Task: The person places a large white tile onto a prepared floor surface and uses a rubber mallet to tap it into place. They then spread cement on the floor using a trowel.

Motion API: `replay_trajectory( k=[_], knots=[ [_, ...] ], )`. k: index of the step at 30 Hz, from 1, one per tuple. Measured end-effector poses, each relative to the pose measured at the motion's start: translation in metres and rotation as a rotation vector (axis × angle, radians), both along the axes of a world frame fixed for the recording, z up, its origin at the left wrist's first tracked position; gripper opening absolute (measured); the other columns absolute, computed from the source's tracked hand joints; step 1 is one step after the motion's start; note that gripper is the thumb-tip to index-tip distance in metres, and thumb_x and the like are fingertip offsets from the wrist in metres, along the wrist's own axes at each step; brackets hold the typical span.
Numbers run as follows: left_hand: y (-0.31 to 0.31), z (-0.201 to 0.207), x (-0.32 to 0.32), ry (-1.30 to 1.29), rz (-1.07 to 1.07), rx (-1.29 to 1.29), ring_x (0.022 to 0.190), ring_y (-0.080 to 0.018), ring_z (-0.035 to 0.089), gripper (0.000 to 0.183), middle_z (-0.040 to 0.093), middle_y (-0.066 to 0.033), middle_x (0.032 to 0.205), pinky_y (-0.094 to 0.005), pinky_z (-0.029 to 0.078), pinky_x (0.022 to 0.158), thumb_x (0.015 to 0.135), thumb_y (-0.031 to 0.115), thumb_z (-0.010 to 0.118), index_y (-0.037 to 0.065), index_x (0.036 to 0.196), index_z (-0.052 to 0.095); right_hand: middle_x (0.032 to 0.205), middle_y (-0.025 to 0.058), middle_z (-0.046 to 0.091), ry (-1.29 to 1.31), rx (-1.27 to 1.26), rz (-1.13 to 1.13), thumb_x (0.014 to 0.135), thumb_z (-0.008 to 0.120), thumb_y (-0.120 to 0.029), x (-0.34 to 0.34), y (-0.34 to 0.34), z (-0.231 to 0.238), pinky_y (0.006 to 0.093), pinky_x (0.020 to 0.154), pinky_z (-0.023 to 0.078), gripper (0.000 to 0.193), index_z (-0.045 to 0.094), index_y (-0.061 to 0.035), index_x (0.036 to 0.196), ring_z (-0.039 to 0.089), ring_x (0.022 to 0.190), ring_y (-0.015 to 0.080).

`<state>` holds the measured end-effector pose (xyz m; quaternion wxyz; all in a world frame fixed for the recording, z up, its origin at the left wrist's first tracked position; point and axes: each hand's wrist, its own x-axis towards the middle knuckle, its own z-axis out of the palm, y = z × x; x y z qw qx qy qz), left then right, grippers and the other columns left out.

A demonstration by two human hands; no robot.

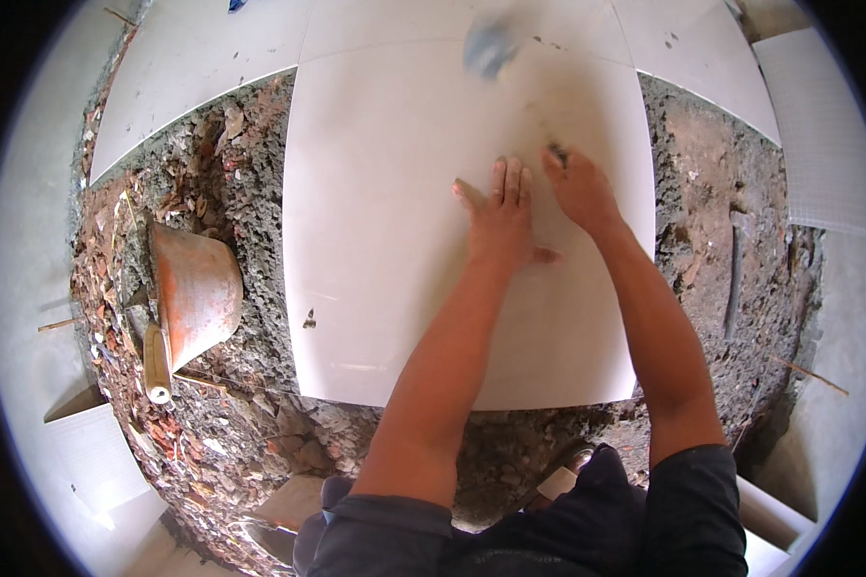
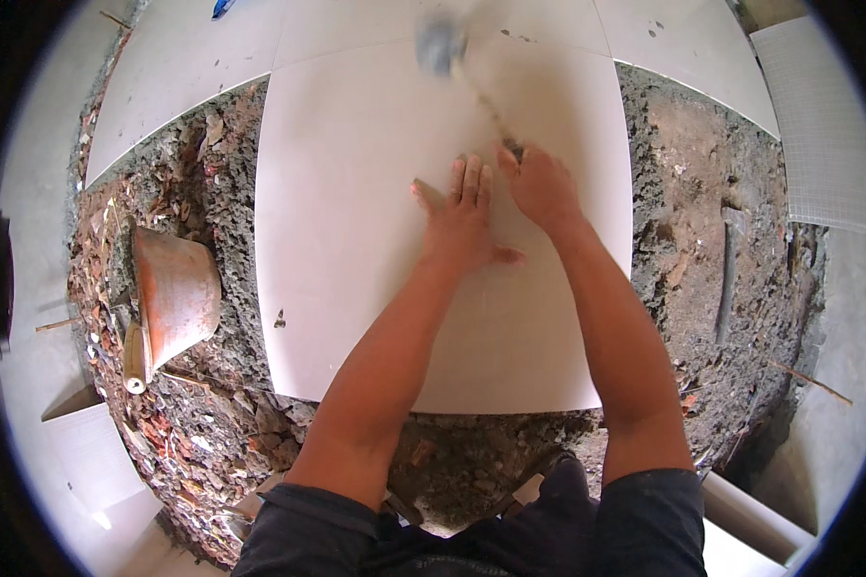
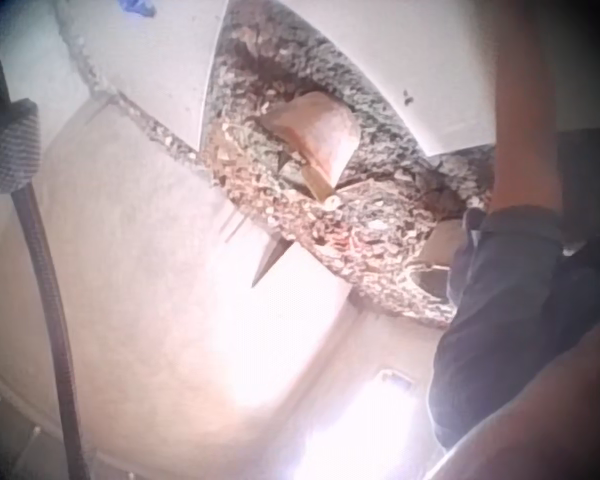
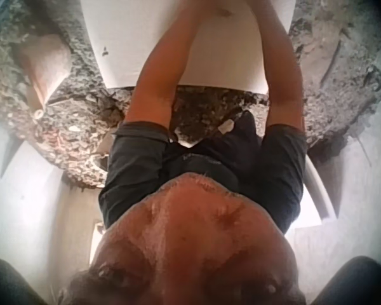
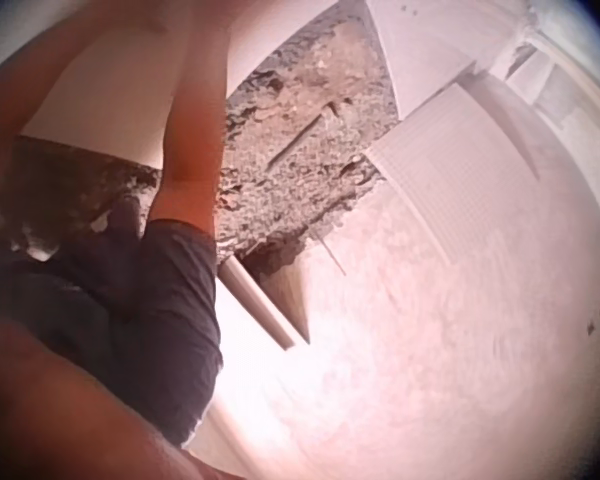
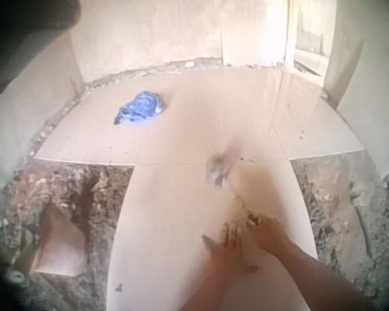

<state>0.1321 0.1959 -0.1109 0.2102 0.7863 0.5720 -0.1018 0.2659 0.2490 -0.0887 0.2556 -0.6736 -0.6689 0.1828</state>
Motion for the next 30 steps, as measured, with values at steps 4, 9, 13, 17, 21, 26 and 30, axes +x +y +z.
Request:
replay_trajectory(
  k=[4,9,13,17,21,26,30],
  knots=[
    [0.002,0.001,0.001,0.014,0.005,-0.001,0.149,-0.0237,-0.001,0.131,0.004,-0.0087,0.162,-0.0745,0.011,0.106,0.060,0.077,0.068,0.004,0.153,0.011,0.076,0.0257,0.064,0.077,0.094,-0.056,0.095,0.055,-0.043,0.010,0.004,0.001,0.0483,0.066,0.048,0.047,0.059,0.0028,0.092,0.063,0.076,0.0456],
    [0.005,0.004,0.005,0.038,-0.001,-0.010,0.149,-0.0237,0.000,0.131,0.004,-0.0088,0.162,-0.0757,0.011,0.105,0.061,0.078,0.067,0.004,0.153,0.010,0.079,0.0275,0.064,0.153,0.040,-0.145,0.094,0.055,-0.044,0.030,-0.009,0.003,0.0490,0.068,0.049,0.049,0.059,0.0041,0.094,0.063,0.079,0.0467],
    [0.006,0.005,0.007,0.055,0.009,-0.002,0.149,-0.0242,-0.001,0.131,0.003,-0.0087,0.162,-0.0763,0.010,0.105,0.061,0.077,0.067,0.005,0.153,0.009,0.083,0.0273,0.065,-0.013,-0.020,-0.248,0.096,0.052,-0.043,0.056,-0.020,0.001,0.0488,0.068,0.049,0.049,0.060,0.0048,0.095,0.064,0.082,0.0465],
    [0.006,0.005,0.009,0.055,0.021,-0.057,0.149,-0.0239,-0.001,0.131,0.001,-0.0080,0.162,-0.0758,0.009,0.106,0.061,0.074,0.070,0.005,0.153,0.007,0.081,0.0252,0.066,0.288,0.061,-0.361,0.098,0.048,-0.039,0.096,-0.051,-0.016,0.0470,0.068,0.050,0.047,0.059,0.0070,0.102,0.065,0.077,0.0419],
    [0.009,0.004,0.012,0.095,0.037,-0.051,0.149,-0.0223,-0.001,0.130,0.001,-0.0050,0.162,-0.0741,0.009,0.107,0.063,0.075,0.068,0.008,0.154,0.004,0.077,0.0216,0.064,-0.178,-0.386,-0.385,0.098,0.053,-0.034,0.131,-0.065,-0.003,0.0369,0.065,0.053,0.043,0.059,0.0067,0.108,0.064,0.073,0.0259],
    [0.009,0.006,0.014,0.117,0.034,-0.067,0.149,-0.0227,-0.001,0.131,-0.001,-0.0045,0.162,-0.0738,0.010,0.108,0.062,0.075,0.069,0.008,0.154,0.003,0.084,0.0233,0.066,0.490,-0.126,-0.515,0.097,0.053,-0.040,0.141,-0.099,0.033,0.0393,0.077,0.052,0.047,0.060,0.0057,0.105,0.066,0.085,0.0299],
    [0.009,0.006,0.015,0.117,0.037,-0.076,0.149,-0.0230,-0.001,0.133,-0.001,-0.0045,0.162,-0.0741,0.009,0.108,0.061,0.074,0.071,0.008,0.154,0.003,0.070,0.0134,0.065,0.109,-0.091,-0.359,0.096,0.054,-0.046,0.148,-0.137,0.014,0.0394,0.058,0.050,0.054,0.061,0.0067,0.103,0.059,0.061,0.0218]
  ],
)
